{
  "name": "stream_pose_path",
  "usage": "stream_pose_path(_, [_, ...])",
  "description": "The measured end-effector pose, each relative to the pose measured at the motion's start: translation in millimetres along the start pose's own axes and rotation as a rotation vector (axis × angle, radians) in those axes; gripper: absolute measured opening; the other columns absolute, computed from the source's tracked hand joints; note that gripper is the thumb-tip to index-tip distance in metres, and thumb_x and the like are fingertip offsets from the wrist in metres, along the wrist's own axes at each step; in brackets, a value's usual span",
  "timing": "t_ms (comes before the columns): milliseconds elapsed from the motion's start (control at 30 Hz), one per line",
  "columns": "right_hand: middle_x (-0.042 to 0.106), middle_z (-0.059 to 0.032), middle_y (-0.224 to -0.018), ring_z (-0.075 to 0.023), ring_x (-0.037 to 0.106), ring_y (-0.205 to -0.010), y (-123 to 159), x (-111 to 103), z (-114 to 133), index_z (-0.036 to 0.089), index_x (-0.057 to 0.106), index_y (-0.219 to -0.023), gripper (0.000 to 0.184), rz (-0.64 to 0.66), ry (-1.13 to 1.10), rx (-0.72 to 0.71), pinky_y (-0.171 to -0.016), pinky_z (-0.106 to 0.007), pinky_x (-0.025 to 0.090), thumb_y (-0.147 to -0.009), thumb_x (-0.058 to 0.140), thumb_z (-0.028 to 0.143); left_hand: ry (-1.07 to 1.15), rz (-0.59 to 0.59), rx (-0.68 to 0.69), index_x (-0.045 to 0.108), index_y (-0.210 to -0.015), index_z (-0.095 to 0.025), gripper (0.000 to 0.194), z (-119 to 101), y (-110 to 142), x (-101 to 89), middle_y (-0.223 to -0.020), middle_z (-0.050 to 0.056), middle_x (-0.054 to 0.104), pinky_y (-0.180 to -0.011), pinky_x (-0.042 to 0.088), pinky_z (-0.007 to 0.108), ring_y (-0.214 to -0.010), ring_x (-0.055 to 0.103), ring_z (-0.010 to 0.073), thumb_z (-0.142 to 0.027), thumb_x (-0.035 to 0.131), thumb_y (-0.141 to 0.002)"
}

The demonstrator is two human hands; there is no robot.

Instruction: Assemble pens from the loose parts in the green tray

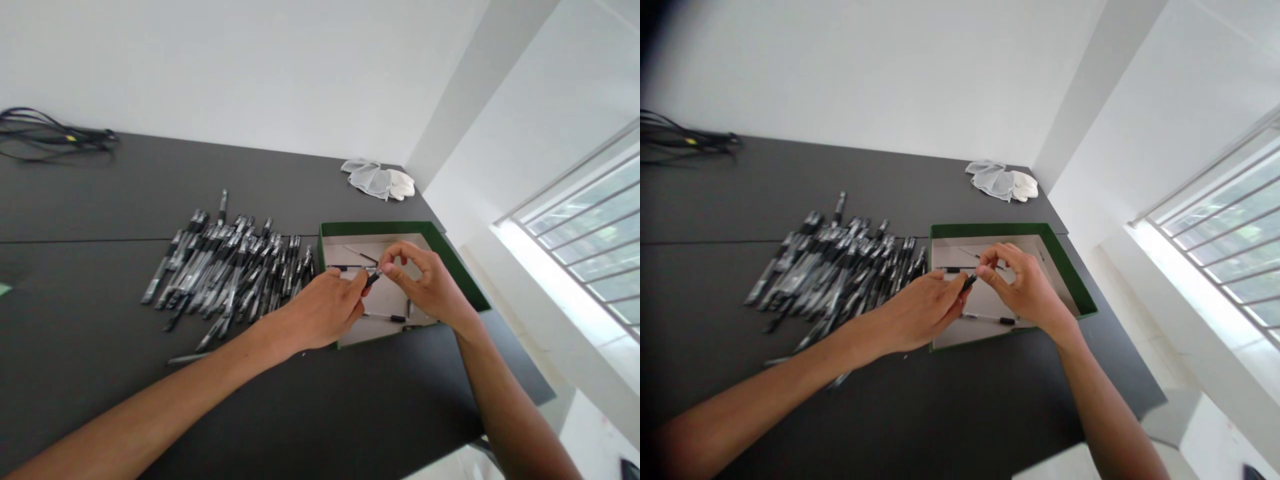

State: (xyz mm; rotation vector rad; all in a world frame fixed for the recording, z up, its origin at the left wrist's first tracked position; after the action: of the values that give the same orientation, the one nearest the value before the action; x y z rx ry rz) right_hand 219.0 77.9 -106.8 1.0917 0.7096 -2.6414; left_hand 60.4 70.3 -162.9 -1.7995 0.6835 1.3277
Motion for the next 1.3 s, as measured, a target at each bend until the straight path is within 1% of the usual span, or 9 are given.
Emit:
stream_pose_path(133, [0.063, -0.0024, -0.083, -0.0179, 0.059, -0.080, -0.7, 3.1, 2.6, 0.021, 0.062, -0.087, 0.030, 0.030, 0.010, -0.020, -0.078, -0.033, 0.044, -0.104, 0.054, 0.044, 0.011, 0.007, -0.006, 0.050, -0.120, -0.009, 0.024, -0.2, -0.4, -2.1, -0.079, 0.005, 0.071, -0.082, 0.046, 0.039, -0.075, 0.067, 0.0238, -0.023, 0.037, -0.107])
stream_pose_path(300, [0.074, -0.0062, -0.114, -0.0210, 0.068, -0.107, 5.6, 6.5, 1.5, 0.024, 0.067, -0.126, 0.029, 0.083, -0.218, 0.009, -0.094, -0.036, 0.049, -0.106, 0.050, 0.039, 0.028, 0.033, -0.006, 0.049, -0.126, -0.007, 0.028, -1.0, -0.7, -2.8, -0.083, 0.007, 0.073, -0.082, 0.046, 0.039, -0.075, 0.066, 0.0229, -0.023, 0.035, -0.107])
stream_pose_path(433, [0.079, -0.0040, -0.109, -0.0221, 0.071, -0.102, 7.2, 6.8, -2.1, 0.027, 0.077, -0.111, 0.020, 0.082, -0.240, 0.066, -0.091, -0.037, 0.054, -0.099, 0.065, 0.037, 0.019, 0.045, -0.007, 0.042, -0.137, -0.003, 0.036, -1.4, -0.7, -2.5, -0.086, 0.008, 0.075, -0.083, 0.046, 0.039, -0.076, 0.066, 0.0228, -0.021, 0.033, -0.107])
stream_pose_path(600, [0.080, -0.0047, -0.108, -0.0231, 0.072, -0.103, 1.0, 7.5, -2.0, 0.025, 0.077, -0.095, 0.015, 0.041, -0.299, 0.105, -0.097, -0.042, 0.053, -0.093, 0.073, 0.039, 0.043, 0.035, 0.011, 0.048, -0.126, -0.007, 0.028, -1.6, -0.7, -1.6, -0.085, 0.007, 0.074, -0.084, 0.047, 0.040, -0.073, 0.066, 0.0222, -0.021, 0.034, -0.106])
stream_pose_path(833, [0.080, -0.0080, -0.103, -0.0240, 0.073, -0.097, -1.7, 17.5, -9.2, 0.021, 0.066, -0.078, 0.033, 0.033, -0.377, 0.225, -0.093, -0.041, 0.052, -0.090, 0.073, 0.051, 0.063, 0.042, -0.012, 0.048, -0.122, -0.010, 0.024, -0.6, -1.0, -2.7, -0.085, 0.007, 0.074, -0.086, 0.047, 0.040, -0.076, 0.067, 0.0223, -0.022, 0.036, -0.106])
stream_pose_path(900, [0.079, -0.0083, -0.108, -0.0232, 0.071, -0.100, -0.2, 19.5, -9.7, 0.021, 0.068, -0.087, 0.033, 0.033, -0.364, 0.194, -0.093, -0.040, 0.051, -0.094, 0.067, 0.054, 0.054, 0.043, -0.011, 0.047, -0.124, -0.009, 0.025, -1.0, -1.1, -3.5, -0.084, 0.007, 0.074, -0.086, 0.047, 0.040, -0.075, 0.067, 0.0225, -0.022, 0.035, -0.106])
stream_pose_path(1033, [0.072, -0.0079, -0.131, -0.0228, 0.066, -0.118, 6.3, 19.6, -5.2, 0.025, 0.068, -0.126, 0.036, 0.106, -0.427, 0.127, -0.103, -0.040, 0.050, -0.101, 0.058, 0.049, 0.047, 0.025, -0.017, 0.049, -0.123, -0.008, 0.026, -1.1, -0.8, -4.3, -0.083, 0.007, 0.073, -0.085, 0.048, 0.039, -0.076, 0.067, 0.0229, -0.021, 0.034, -0.107])
stream_pose_path(1133, [0.075, -0.0058, -0.126, -0.0228, 0.067, -0.120, 11.9, 16.3, -6.1, 0.026, 0.072, -0.121, 0.029, 0.112, -0.492, 0.176, -0.106, -0.039, 0.050, -0.100, 0.062, 0.043, 0.024, 0.010, -0.014, 0.044, -0.133, -0.004, 0.033, -1.3, 0.1, -3.2, -0.084, 0.008, 0.073, -0.085, 0.048, 0.040, -0.076, 0.067, 0.0235, -0.021, 0.034, -0.106])
stream_pose_path(1300, [0.078, -0.0058, -0.106, -0.0221, 0.071, -0.102, 12.9, 16.9, -16.8, 0.023, 0.074, -0.101, 0.022, 0.031, -0.485, 0.227, -0.096, -0.038, 0.054, -0.095, 0.070, 0.043, 0.044, 0.013, -0.005, 0.039, -0.139, -0.004, 0.037, -1.4, 0.7, -2.3, -0.083, 0.007, 0.074, -0.087, 0.048, 0.040, -0.075, 0.067, 0.0226, -0.021, 0.035, -0.106])
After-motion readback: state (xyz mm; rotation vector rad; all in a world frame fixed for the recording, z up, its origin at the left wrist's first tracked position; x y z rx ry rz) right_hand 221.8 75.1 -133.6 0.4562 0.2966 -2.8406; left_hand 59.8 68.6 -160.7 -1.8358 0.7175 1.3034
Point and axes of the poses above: each hand's wrist, its own y-axis away from the middle knuckle, its own x-axis out of the palm, z = x × y, the point moved 5 cm from there along -y, towards the middle knuckle
